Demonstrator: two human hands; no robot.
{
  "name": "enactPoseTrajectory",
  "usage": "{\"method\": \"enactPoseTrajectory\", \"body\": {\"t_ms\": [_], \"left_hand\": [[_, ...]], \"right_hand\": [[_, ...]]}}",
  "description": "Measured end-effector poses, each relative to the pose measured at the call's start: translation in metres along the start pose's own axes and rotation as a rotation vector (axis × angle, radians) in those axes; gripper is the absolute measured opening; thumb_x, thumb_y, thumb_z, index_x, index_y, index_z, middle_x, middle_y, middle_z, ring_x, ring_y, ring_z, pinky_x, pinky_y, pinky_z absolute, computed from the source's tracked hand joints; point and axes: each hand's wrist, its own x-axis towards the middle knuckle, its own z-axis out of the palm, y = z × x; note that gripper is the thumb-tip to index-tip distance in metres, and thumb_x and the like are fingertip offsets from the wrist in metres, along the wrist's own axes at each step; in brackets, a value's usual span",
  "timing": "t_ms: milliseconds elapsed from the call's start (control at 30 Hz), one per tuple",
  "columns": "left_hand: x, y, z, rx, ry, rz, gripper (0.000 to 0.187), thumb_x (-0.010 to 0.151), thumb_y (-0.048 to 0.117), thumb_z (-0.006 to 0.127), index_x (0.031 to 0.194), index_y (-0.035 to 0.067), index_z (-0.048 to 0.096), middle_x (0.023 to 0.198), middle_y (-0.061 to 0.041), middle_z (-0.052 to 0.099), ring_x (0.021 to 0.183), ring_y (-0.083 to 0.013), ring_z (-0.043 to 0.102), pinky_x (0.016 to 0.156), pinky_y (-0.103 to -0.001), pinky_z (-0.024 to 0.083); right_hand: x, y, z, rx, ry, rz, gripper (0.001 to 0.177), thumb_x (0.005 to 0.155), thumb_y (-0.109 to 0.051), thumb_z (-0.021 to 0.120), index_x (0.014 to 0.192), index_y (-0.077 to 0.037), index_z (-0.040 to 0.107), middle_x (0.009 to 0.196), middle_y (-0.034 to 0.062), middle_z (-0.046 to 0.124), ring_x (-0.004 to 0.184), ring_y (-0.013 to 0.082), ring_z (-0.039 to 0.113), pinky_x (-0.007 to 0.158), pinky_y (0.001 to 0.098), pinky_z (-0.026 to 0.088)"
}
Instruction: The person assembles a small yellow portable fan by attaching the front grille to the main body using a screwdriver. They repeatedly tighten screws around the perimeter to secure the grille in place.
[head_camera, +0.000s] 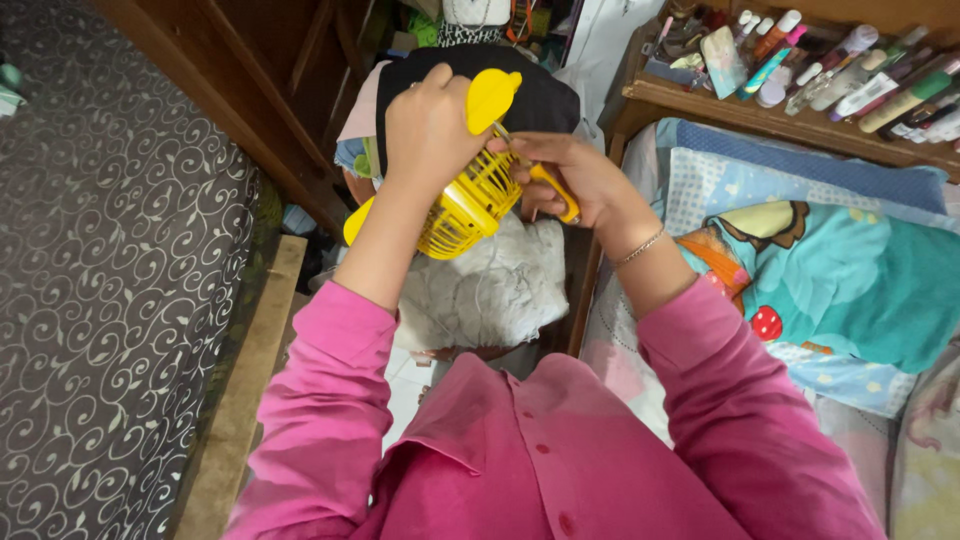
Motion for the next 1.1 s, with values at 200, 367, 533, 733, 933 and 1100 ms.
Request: {"method": "enactPoseTrajectory", "body": {"t_ms": [200,367,533,733,933,1100], "left_hand": [[-0.004,-0.004,0.004,0.028,-0.031,-0.028,0.029,0.063,0.024,0.085,0.075,0.006,0.066,0.082,-0.011,0.063,0.07,-0.0351,0.066,0.06,-0.044,0.054],[-0.009,-0.005,0.009,0.058,-0.015,-0.081,0.029,0.063,0.025,0.086,0.074,0.007,0.066,0.081,-0.01,0.063,0.069,-0.0348,0.066,0.059,-0.044,0.054],[-0.013,-0.006,0.003,0.035,-0.028,-0.106,0.027,0.062,0.025,0.085,0.074,0.008,0.066,0.08,-0.01,0.062,0.068,-0.0343,0.067,0.058,-0.045,0.053],[-0.01,0.001,0.003,0.038,0.01,-0.075,0.027,0.066,0.026,0.084,0.075,0.008,0.066,0.08,-0.009,0.061,0.068,-0.0339,0.066,0.059,-0.044,0.053],[-0.009,0.004,0.003,0.045,0.008,-0.04,0.025,0.066,0.023,0.083,0.077,0.008,0.066,0.082,-0.009,0.061,0.068,-0.0329,0.066,0.058,-0.043,0.053],[-0.007,0.008,0.008,0.027,0.006,-0.038,0.029,0.061,0.022,0.084,0.078,0.006,0.066,0.082,-0.01,0.061,0.068,-0.0327,0.066,0.058,-0.042,0.054]], "right_hand": [[0.008,0.027,0.013,-1.186,0.454,-0.626,0.021,0.101,-0.018,0.061,0.118,-0.011,0.072,0.085,0.0067,0.064,0.067,0.0206,0.059,0.057,0.032,0.045],[0.013,0.04,0.011,-1.487,0.478,-0.759,0.028,0.103,-0.017,0.063,0.13,-0.015,0.068,0.09,0.0103,0.067,0.075,0.025,0.066,0.065,0.035,0.052],[0.002,0.013,-0.001,-0.336,-0.005,-0.062,0.046,0.102,-0.018,0.05,0.146,-0.011,0.055,0.083,0.0077,0.061,0.059,0.0142,0.061,0.053,0.0288,0.054],[0.004,0.032,-0.001,0.324,-0.186,0.046,0.039,0.101,-0.023,0.048,0.132,0.0,0.057,0.091,0.01,0.066,0.042,0.0075,0.043,0.033,0.0179,0.034],[-0.007,0.016,-0.003,0.03,0.018,0.036,0.032,0.103,-0.023,0.054,0.125,-0.004,0.066,0.075,0.0018,0.054,0.046,0.0071,0.043,0.037,0.0209,0.032],[-0.013,0.026,0.014,-1.364,0.441,-0.558,0.034,0.102,-0.024,0.054,0.128,-0.007,0.065,0.079,0.0029,0.058,0.051,0.009,0.05,0.044,0.023,0.039]]}}
